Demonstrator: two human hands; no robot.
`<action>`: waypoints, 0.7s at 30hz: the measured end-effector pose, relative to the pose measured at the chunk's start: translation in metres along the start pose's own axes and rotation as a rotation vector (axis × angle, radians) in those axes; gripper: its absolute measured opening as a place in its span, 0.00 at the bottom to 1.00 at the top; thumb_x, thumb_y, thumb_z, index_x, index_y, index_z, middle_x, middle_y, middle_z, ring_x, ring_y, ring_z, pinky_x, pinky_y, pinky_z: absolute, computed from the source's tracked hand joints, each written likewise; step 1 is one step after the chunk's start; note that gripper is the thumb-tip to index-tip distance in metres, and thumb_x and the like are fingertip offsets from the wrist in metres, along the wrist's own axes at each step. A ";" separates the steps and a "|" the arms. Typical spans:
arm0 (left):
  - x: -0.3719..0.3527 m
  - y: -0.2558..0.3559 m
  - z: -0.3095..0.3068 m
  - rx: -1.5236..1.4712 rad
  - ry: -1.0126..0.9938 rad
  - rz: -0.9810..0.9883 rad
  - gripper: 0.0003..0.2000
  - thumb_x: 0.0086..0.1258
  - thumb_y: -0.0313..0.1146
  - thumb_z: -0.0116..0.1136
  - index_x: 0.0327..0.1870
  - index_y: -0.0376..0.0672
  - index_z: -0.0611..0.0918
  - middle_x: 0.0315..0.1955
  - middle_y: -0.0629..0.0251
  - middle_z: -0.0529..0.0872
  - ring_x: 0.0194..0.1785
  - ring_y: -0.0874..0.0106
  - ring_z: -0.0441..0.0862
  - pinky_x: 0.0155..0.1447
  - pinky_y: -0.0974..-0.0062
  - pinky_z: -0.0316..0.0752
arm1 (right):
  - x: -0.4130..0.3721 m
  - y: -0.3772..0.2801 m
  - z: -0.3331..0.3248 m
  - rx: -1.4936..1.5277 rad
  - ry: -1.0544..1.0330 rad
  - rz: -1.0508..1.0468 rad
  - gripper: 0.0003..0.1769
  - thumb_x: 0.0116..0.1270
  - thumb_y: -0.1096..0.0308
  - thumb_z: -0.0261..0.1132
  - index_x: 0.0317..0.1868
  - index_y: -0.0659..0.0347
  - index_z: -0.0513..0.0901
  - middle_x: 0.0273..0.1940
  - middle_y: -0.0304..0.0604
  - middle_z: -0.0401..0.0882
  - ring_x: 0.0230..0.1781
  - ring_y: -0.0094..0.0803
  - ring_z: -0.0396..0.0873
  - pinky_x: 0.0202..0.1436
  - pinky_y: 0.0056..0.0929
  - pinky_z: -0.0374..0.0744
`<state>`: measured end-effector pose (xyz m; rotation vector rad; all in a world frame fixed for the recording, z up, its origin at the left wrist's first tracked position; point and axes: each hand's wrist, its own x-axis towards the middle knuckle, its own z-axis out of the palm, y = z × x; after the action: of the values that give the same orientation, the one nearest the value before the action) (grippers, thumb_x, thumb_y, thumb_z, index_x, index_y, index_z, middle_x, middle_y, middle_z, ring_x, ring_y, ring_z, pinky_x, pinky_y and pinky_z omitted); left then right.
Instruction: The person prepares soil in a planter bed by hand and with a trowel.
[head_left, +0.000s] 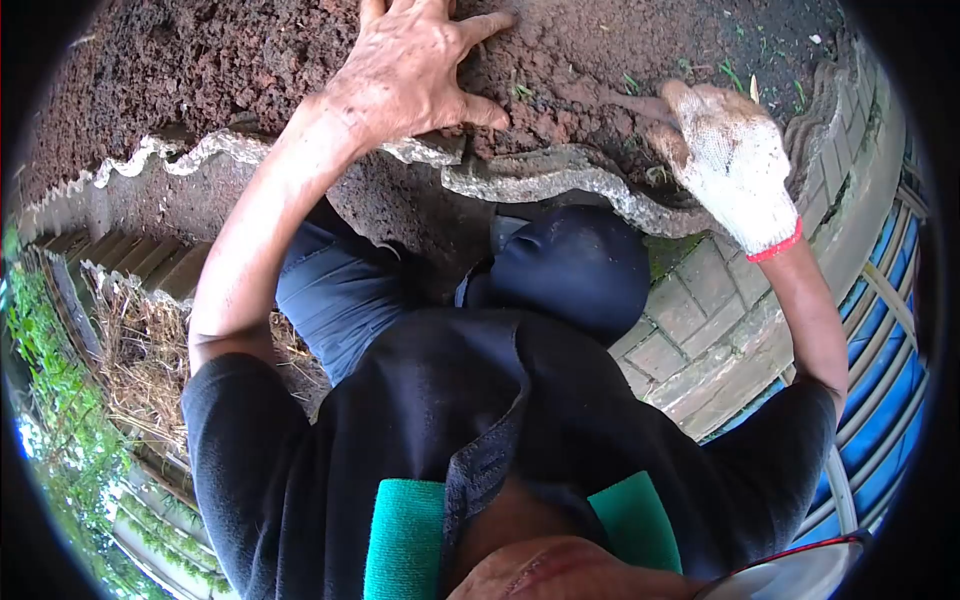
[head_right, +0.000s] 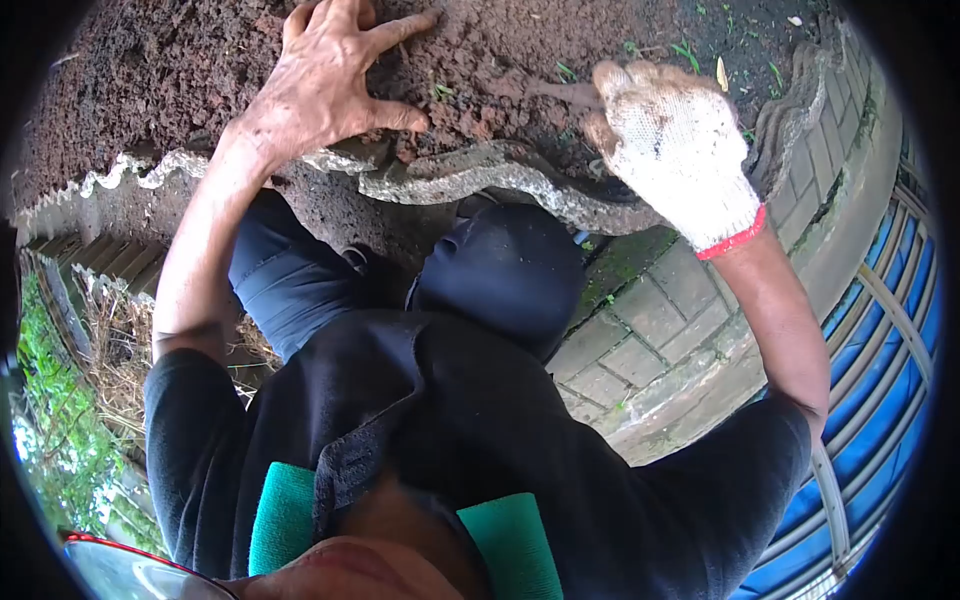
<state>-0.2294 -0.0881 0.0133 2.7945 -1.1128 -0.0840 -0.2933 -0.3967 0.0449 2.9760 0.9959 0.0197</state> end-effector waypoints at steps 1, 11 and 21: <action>0.006 -0.001 0.002 -0.013 -0.066 0.005 0.30 0.61 0.57 0.66 0.57 0.44 0.83 0.44 0.54 0.75 0.56 0.57 0.72 0.63 0.56 0.62 | -0.001 -0.001 0.000 0.001 0.017 0.002 0.14 0.60 0.62 0.67 0.44 0.59 0.81 0.34 0.48 0.82 0.36 0.46 0.83 0.42 0.43 0.80; 0.023 -0.040 -0.023 -0.276 0.071 -0.222 0.19 0.63 0.32 0.62 0.54 0.33 0.82 0.45 0.42 0.82 0.51 0.46 0.80 0.55 0.57 0.76 | -0.012 0.003 -0.031 0.108 0.209 0.247 0.20 0.63 0.63 0.73 0.54 0.58 0.82 0.47 0.48 0.87 0.43 0.43 0.87 0.47 0.34 0.84; -0.058 -0.074 -0.025 -0.168 0.123 -0.110 0.27 0.67 0.49 0.68 0.64 0.46 0.81 0.60 0.48 0.78 0.66 0.53 0.76 0.63 0.54 0.76 | 0.007 -0.002 -0.035 -0.083 -0.114 -0.137 0.25 0.60 0.63 0.73 0.56 0.61 0.79 0.38 0.48 0.83 0.38 0.43 0.84 0.43 0.40 0.82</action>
<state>-0.2189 0.0071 0.0272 2.6692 -0.8812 -0.0156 -0.2891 -0.3906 0.0802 2.7925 1.1518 -0.1045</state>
